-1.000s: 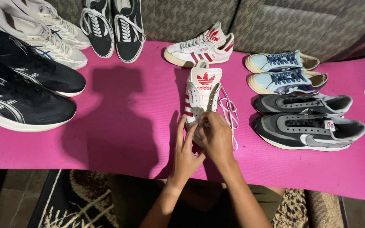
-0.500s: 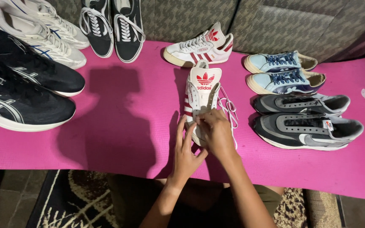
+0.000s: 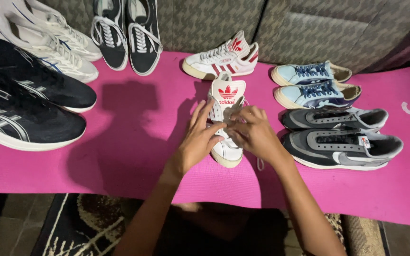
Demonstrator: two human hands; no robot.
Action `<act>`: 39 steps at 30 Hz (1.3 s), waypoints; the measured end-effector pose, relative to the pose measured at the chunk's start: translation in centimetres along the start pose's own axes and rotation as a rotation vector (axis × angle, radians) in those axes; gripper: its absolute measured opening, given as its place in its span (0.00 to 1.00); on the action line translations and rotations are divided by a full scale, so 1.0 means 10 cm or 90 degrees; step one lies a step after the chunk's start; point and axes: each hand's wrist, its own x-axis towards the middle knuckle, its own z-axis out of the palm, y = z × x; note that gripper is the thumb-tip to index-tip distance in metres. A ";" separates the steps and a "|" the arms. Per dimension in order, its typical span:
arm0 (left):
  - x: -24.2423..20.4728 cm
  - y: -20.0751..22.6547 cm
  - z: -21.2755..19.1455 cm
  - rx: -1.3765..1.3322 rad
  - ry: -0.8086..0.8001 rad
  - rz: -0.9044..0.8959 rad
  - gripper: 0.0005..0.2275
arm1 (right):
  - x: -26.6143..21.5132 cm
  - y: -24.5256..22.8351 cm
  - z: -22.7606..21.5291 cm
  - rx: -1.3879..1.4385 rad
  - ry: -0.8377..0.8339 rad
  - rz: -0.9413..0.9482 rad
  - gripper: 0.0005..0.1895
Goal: The person unlaces a white sneaker, removes the red insole, replaces it, and then begins relacing the shoe with a white lace.
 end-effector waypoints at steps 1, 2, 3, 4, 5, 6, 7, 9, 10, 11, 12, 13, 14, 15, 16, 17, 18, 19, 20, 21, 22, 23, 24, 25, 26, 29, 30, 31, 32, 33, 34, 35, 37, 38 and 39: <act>0.03 -0.09 0.05 0.004 0.002 0.002 0.12 | 0.04 0.02 0.00 0.000 0.004 -0.002 0.05; 0.02 -0.17 0.12 -0.023 0.011 0.042 0.12 | 0.03 0.03 0.02 -0.006 0.017 -0.038 0.06; 0.01 -0.25 0.20 -0.051 0.019 0.082 0.13 | 0.02 0.04 0.04 -0.012 0.029 -0.073 0.07; 0.00 -0.27 0.21 -0.053 0.015 0.082 0.13 | 0.01 0.08 0.11 -0.011 0.028 -0.068 0.07; -0.02 -0.29 0.23 -0.070 0.057 0.106 0.12 | 0.00 0.12 0.17 -0.006 0.032 -0.085 0.07; 0.00 -0.31 0.22 -0.084 0.104 0.131 0.11 | 0.02 0.17 0.23 -0.004 0.040 -0.105 0.08; -0.02 -0.30 0.23 -0.084 0.103 0.134 0.11 | 0.02 0.17 0.24 -0.006 0.042 -0.104 0.08; -0.04 -0.30 0.24 -0.086 0.162 0.146 0.10 | 0.06 0.16 0.26 0.016 0.021 -0.097 0.06; -0.05 -0.28 0.22 -0.085 0.163 0.146 0.10 | 0.08 0.15 0.23 0.016 0.022 -0.098 0.06; -0.07 -0.26 0.21 -0.094 0.182 0.157 0.09 | 0.11 0.14 0.21 0.035 0.011 -0.100 0.05; -0.08 -0.24 0.19 -0.105 0.199 0.169 0.09 | 0.13 0.12 0.18 0.055 0.000 -0.099 0.04; -0.08 -0.26 0.23 -0.104 0.198 0.169 0.09 | 0.15 0.16 0.20 0.055 0.001 -0.098 0.04; -0.09 -0.27 0.27 -0.113 0.219 0.175 0.09 | 0.16 0.20 0.22 0.078 -0.031 -0.083 0.06; -0.09 -0.29 0.32 -0.121 0.241 0.181 0.08 | 0.18 0.25 0.25 0.100 -0.062 -0.068 0.07; -0.10 -0.30 0.34 -0.121 0.239 0.182 0.08 | 0.18 0.25 0.26 0.100 -0.061 -0.067 0.07; -0.11 -0.31 0.36 -0.120 0.248 0.184 0.08 | 0.19 0.26 0.27 0.102 -0.075 -0.063 0.07; -0.10 -0.32 0.37 -0.119 0.258 0.187 0.08 | 0.21 0.27 0.27 0.103 -0.089 -0.060 0.06; -0.10 -0.30 0.37 -0.118 0.258 0.189 0.08 | 0.21 0.29 0.29 0.102 -0.088 -0.060 0.06; -0.11 -0.28 0.37 -0.122 0.256 0.183 0.08 | 0.21 0.29 0.32 0.081 -0.102 -0.049 0.06; -0.12 -0.26 0.37 -0.126 0.254 0.176 0.08 | 0.20 0.30 0.35 0.059 -0.116 -0.037 0.05; -0.13 -0.25 0.37 -0.127 0.253 0.175 0.08 | 0.22 0.28 0.34 0.061 -0.118 -0.036 0.05; -0.13 -0.25 0.36 -0.134 0.252 0.159 0.08 | 0.24 0.26 0.33 0.038 -0.144 -0.033 0.05; -0.11 -0.24 0.36 -0.142 0.251 0.146 0.07 | 0.27 0.25 0.30 0.013 -0.168 -0.028 0.05; -0.13 -0.21 0.37 -0.142 0.249 0.147 0.07 | 0.24 0.28 0.36 0.012 -0.167 -0.026 0.05; -0.14 -0.19 0.37 -0.184 0.244 0.114 0.07 | 0.24 0.32 0.43 -0.030 -0.175 -0.050 0.06; -0.15 -0.19 0.40 -0.235 0.232 0.070 0.09 | 0.26 0.35 0.46 -0.094 -0.185 -0.085 0.07; -0.16 -0.19 0.43 -0.250 0.219 0.060 0.12 | 0.24 0.35 0.45 -0.115 -0.190 -0.090 0.07; -0.16 -0.24 0.46 -0.252 0.218 0.059 0.12 | 0.25 0.34 0.42 -0.115 -0.192 -0.089 0.07; -0.16 -0.28 0.49 -0.245 0.215 0.046 0.17 | 0.27 0.33 0.39 -0.163 -0.182 -0.115 0.10; -0.16 -0.33 0.51 -0.239 0.212 0.034 0.23 | 0.29 0.31 0.36 -0.210 -0.172 -0.142 0.13; -0.16 -0.30 0.48 -0.238 0.214 0.034 0.23 | 0.34 0.30 0.27 -0.211 -0.171 -0.143 0.13; -0.16 -0.27 0.44 -0.241 0.192 0.025 0.23 | 0.38 0.29 0.18 -0.261 -0.158 -0.157 0.13; -0.17 -0.22 0.39 -0.245 0.170 0.014 0.23 | 0.56 0.28 0.00 -0.311 -0.147 -0.172 0.12; -0.16 -0.21 0.37 -0.249 0.159 0.007 0.23 | 0.70 0.29 -0.09 -0.347 -0.199 -0.140 0.16; -0.15 -0.19 0.35 -0.253 0.148 -0.001 0.23 | 0.84 0.30 -0.18 -0.382 -0.251 -0.107 0.20</act>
